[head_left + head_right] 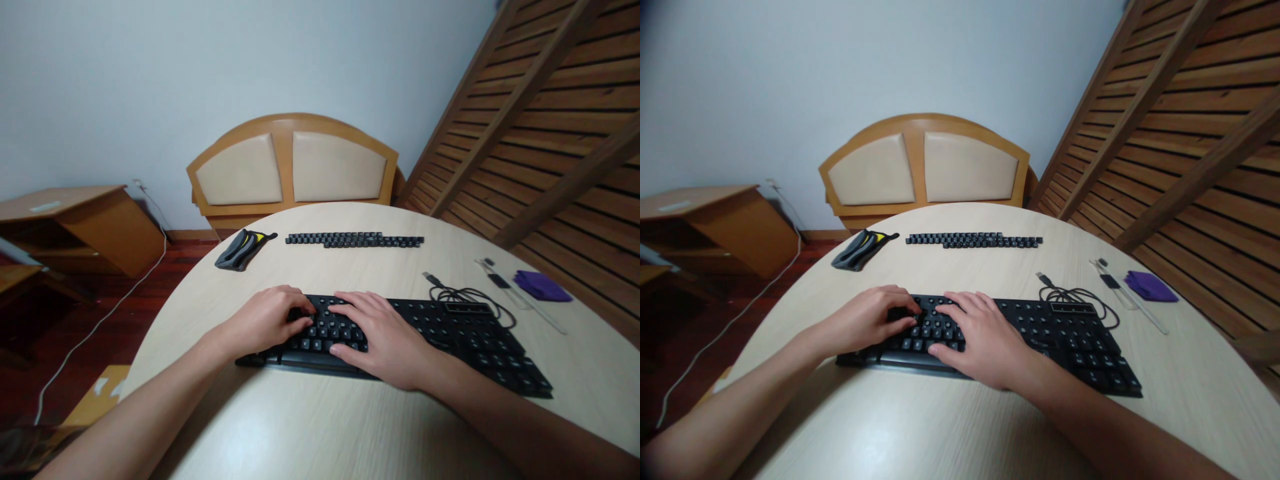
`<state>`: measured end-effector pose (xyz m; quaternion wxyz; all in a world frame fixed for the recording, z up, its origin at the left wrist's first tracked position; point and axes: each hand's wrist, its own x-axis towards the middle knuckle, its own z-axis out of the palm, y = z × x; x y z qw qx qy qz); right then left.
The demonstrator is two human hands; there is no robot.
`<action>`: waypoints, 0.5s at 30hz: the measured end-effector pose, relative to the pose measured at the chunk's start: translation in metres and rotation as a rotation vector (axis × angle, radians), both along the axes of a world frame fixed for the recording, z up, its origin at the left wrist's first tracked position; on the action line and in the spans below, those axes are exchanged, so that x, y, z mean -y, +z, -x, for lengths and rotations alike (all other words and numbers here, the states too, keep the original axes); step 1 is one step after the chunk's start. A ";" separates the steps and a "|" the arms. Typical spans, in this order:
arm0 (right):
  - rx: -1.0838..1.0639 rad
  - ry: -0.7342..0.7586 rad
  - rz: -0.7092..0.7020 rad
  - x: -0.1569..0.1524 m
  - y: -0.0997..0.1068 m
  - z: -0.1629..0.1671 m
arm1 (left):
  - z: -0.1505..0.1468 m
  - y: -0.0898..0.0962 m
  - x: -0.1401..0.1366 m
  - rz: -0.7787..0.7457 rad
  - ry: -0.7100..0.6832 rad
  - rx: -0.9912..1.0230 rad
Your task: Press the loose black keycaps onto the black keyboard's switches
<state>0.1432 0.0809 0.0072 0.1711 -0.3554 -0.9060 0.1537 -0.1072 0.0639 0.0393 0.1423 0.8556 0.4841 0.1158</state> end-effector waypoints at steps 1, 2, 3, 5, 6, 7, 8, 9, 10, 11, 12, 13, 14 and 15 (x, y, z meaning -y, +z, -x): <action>-0.005 0.003 0.000 0.000 0.000 0.000 | 0.000 0.000 0.000 -0.009 0.001 0.001; -0.008 0.004 0.000 0.000 0.000 0.000 | 0.000 0.000 0.000 -0.018 -0.004 0.003; -0.007 0.005 0.002 0.000 0.000 0.000 | 0.000 0.000 0.001 -0.025 -0.009 0.006; 0.000 0.004 0.005 0.000 0.000 0.000 | 0.001 0.000 0.001 -0.028 -0.012 0.014; 0.004 0.003 0.005 0.000 0.000 0.000 | 0.001 -0.001 0.001 -0.025 -0.009 0.019; 0.007 0.004 0.004 0.000 0.000 0.000 | 0.002 -0.001 0.001 -0.021 -0.003 0.023; 0.008 0.005 0.001 0.000 0.000 0.000 | 0.002 -0.002 0.000 -0.014 0.003 0.028; 0.009 0.006 -0.001 0.000 0.000 0.000 | 0.002 -0.003 0.000 -0.005 0.008 0.034; 0.008 0.006 -0.002 0.000 -0.001 0.000 | 0.002 -0.004 -0.001 0.007 0.013 0.039; 0.006 0.006 -0.002 0.000 -0.001 0.000 | 0.002 -0.005 -0.001 0.021 0.016 0.043; 0.005 0.006 -0.001 0.000 0.000 0.000 | 0.002 -0.006 -0.001 0.033 0.019 0.047; 0.003 0.006 0.000 0.000 0.000 0.000 | 0.002 -0.006 -0.002 0.044 0.020 0.051; 0.001 0.006 0.001 0.000 0.000 0.000 | 0.002 -0.006 -0.002 0.048 0.019 0.055; -0.001 0.007 0.002 0.000 0.000 0.000 | 0.002 -0.006 -0.002 0.047 0.017 0.061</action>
